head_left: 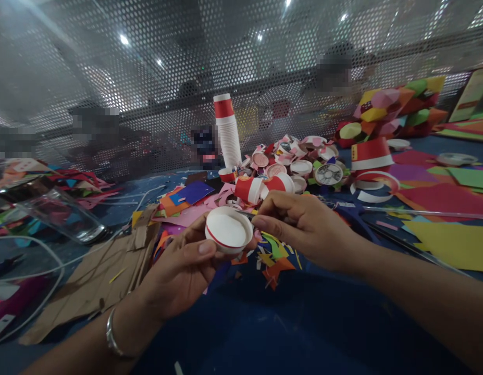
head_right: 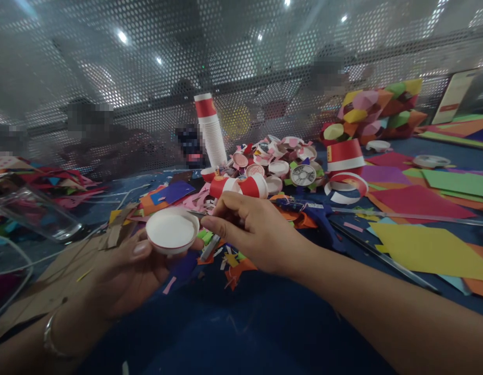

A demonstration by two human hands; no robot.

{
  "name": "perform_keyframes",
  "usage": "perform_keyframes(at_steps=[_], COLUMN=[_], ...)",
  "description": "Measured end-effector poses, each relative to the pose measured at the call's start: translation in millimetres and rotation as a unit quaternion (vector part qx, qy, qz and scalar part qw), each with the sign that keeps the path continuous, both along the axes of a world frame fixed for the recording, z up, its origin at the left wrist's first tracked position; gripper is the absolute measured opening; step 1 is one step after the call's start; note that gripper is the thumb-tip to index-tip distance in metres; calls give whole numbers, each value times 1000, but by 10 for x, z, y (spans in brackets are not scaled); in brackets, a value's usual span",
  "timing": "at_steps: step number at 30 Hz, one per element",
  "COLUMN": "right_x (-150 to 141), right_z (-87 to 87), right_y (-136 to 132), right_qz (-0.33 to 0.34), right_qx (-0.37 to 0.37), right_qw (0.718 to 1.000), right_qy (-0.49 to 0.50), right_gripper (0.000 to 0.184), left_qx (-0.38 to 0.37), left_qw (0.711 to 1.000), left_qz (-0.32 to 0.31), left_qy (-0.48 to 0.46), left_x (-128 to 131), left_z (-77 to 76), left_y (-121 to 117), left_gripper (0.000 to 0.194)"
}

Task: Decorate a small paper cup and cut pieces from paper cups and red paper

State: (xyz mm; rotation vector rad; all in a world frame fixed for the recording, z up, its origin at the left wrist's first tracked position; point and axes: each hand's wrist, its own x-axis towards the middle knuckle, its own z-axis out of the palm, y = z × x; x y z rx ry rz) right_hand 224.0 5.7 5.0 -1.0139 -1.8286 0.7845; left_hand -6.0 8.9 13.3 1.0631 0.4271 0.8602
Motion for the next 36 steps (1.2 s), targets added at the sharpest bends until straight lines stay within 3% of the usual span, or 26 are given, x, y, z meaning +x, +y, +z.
perform_keyframes(at_steps=[9, 17, 24, 32, 36], right_x=[4, -4, 8, 6, 7], right_z=[12, -7, 4, 19, 26], right_y=[3, -6, -10, -21, -35], right_qz=[-6, 7, 3, 5, 2], right_qx=[13, 19, 30, 34, 40], right_qw=[1000, 1000, 999, 999, 998], right_qy=[-12, -6, -20, -36, -43], right_gripper=[30, 27, 29, 30, 31], left_qx=[-2, 7, 18, 9, 18], left_qw=[1000, 1000, 1000, 1000, 1000], left_qz=[-19, 4, -24, 16, -1], left_qy=[-18, 6, 6, 26, 21], left_x=[22, 6, -2, 2, -6], left_z=[10, -10, -22, -11, -21], left_y=[3, -1, 11, -18, -36], left_gripper=[31, 34, 35, 35, 33])
